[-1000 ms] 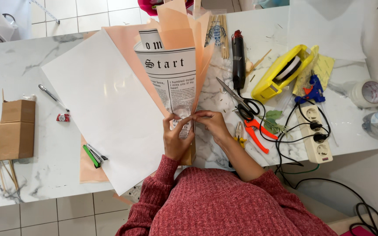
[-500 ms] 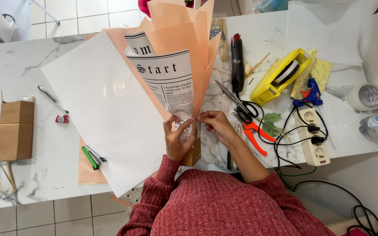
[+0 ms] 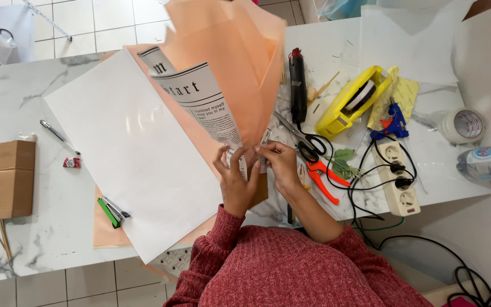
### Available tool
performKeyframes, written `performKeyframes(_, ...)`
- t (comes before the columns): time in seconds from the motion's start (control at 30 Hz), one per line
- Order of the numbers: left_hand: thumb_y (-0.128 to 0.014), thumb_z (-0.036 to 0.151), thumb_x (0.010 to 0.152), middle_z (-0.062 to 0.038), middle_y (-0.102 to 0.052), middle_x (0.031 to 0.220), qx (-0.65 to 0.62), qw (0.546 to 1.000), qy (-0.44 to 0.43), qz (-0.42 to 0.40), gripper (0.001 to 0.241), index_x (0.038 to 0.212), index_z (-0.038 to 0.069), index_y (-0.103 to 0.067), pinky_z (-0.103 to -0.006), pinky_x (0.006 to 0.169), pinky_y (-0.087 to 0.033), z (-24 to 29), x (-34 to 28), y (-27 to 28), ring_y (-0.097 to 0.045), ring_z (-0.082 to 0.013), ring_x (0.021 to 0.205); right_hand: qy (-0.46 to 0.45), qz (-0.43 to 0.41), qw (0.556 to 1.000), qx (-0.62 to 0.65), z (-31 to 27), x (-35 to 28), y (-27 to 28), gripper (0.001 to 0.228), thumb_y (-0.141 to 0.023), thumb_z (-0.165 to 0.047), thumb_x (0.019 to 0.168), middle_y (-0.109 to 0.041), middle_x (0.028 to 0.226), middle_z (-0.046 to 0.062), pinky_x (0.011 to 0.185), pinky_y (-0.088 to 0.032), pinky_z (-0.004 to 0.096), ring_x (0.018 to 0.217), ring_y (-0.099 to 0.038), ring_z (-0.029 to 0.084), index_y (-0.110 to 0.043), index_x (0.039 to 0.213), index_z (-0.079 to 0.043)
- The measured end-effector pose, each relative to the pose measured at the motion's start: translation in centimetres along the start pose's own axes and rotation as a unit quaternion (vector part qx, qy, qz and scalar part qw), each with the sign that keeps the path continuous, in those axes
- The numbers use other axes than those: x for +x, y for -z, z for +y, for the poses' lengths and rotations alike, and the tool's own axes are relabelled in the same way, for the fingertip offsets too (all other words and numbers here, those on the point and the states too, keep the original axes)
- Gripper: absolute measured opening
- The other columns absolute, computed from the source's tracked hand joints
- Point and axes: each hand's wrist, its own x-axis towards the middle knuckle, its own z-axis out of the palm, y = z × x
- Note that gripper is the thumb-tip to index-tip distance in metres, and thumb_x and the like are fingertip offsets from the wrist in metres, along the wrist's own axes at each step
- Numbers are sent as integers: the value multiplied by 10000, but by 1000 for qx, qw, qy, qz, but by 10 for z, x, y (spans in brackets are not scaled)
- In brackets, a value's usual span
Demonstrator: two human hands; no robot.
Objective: The person wraps a bouquet of artificial flowers with newspaper-printed paper and peach-colored tissue paper. They secure the wrapping with tape and adjust the arrangement on a white marble table.
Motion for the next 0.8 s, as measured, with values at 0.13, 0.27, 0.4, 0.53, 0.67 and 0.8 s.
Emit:
performKeyframes(0.13,-678,173,909,-155,-342,1276,19,999,-24,41,324,1188,181,-513,-566,995,-456,-10,2,-12,-446,-464,1301,19,-1,999,-44,1,3,2,174,-829,-131,728,-590,610,70,484,-357,166,488,-503,71,-697,767,-26)
performKeyframes(0.27,-630,111,925,-128,-300,1264,23,997,-54,56,299,1209,194,-595,-515,1069,-393,-28,-2,-19,-382,-401,1340,71,-53,994,-71,-10,-5,4,195,-823,-134,745,-521,607,39,531,-384,152,526,-515,64,-744,856,5)
performKeyframes(0.4,-620,147,936,-131,-277,1264,25,995,-80,62,249,1168,227,-663,-495,1069,-394,-27,-2,-27,-365,-389,1326,116,-66,985,-113,-1,14,15,136,-800,-114,755,-498,560,42,507,-363,168,518,-447,44,-750,821,-7)
performKeyframes(0.53,-617,129,935,-185,-294,1292,19,995,-78,58,289,1188,261,-659,-542,1062,-400,-22,1,-33,-441,-456,1257,135,-66,977,-149,-2,22,25,147,-809,-147,761,-497,534,41,482,-353,170,500,-413,42,-751,806,-20)
performKeyframes(0.67,-620,116,923,-179,-296,1307,17,995,-77,66,239,1112,245,-686,-527,1038,-423,-18,2,-41,-492,-447,1221,169,-58,965,-193,6,36,37,118,-797,-140,754,-507,552,53,458,-351,203,483,-413,66,-745,774,-37)
performKeyframes(0.8,-613,108,925,-160,-294,1294,16,995,-76,67,243,1116,242,-683,-513,1040,-427,-15,3,-48,-501,-411,1219,197,-51,954,-220,8,43,46,116,-798,-142,754,-567,623,71,477,-371,225,509,-450,83,-741,761,-42)
